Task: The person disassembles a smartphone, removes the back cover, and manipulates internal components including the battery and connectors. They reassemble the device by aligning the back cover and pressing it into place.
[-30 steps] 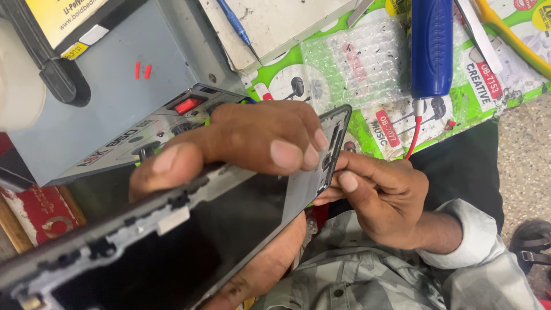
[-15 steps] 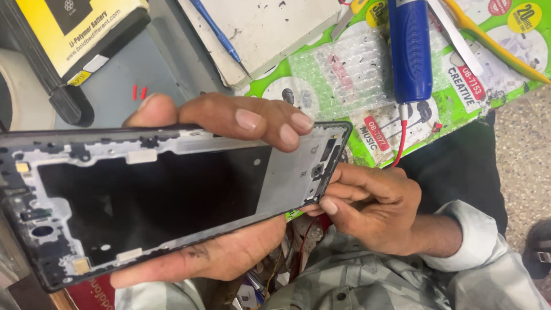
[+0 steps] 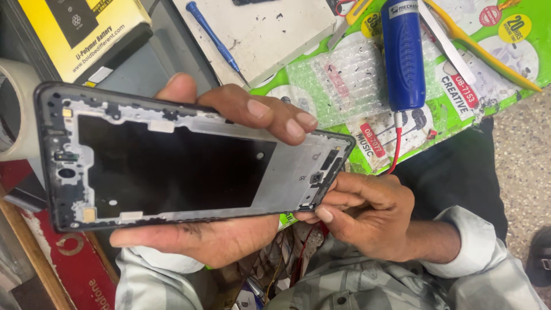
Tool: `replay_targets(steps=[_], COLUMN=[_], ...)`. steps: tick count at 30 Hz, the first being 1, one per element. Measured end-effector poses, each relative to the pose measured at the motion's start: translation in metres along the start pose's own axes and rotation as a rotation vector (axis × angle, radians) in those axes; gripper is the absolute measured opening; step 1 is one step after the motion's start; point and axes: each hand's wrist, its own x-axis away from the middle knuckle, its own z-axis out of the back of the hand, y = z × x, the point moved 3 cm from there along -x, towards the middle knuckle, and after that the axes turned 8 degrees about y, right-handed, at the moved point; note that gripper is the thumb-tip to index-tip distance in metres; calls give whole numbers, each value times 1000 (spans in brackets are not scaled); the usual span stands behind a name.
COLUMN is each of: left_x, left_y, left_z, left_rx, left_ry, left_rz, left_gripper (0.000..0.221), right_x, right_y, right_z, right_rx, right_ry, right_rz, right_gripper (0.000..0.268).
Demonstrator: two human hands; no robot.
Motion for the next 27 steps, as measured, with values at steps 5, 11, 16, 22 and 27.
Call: replay_targets(steps=[5, 11, 16, 22, 27], left_x=[0, -4, 6, -2, -9], left_y=[-4, 5, 18, 23, 18], left_z=[-6, -23, -11, -12, -25], left_rx=[36, 91, 17, -187, 140], left_ry=[53, 44, 52, -43, -11], left_rz=[3, 56, 302, 420, 485], left_gripper=[101, 87, 91, 105, 125], right_x=[1, 1, 2, 1, 6], right_y=[0, 0, -2, 1, 8], right_z=[-1, -3, -4, -3, 0], right_rx=[16, 44, 81, 55, 32], right_ry=[14, 23, 22, 24, 31], right_rz=[46, 79, 90, 85, 71], right_gripper=[26, 21, 17, 16, 13])
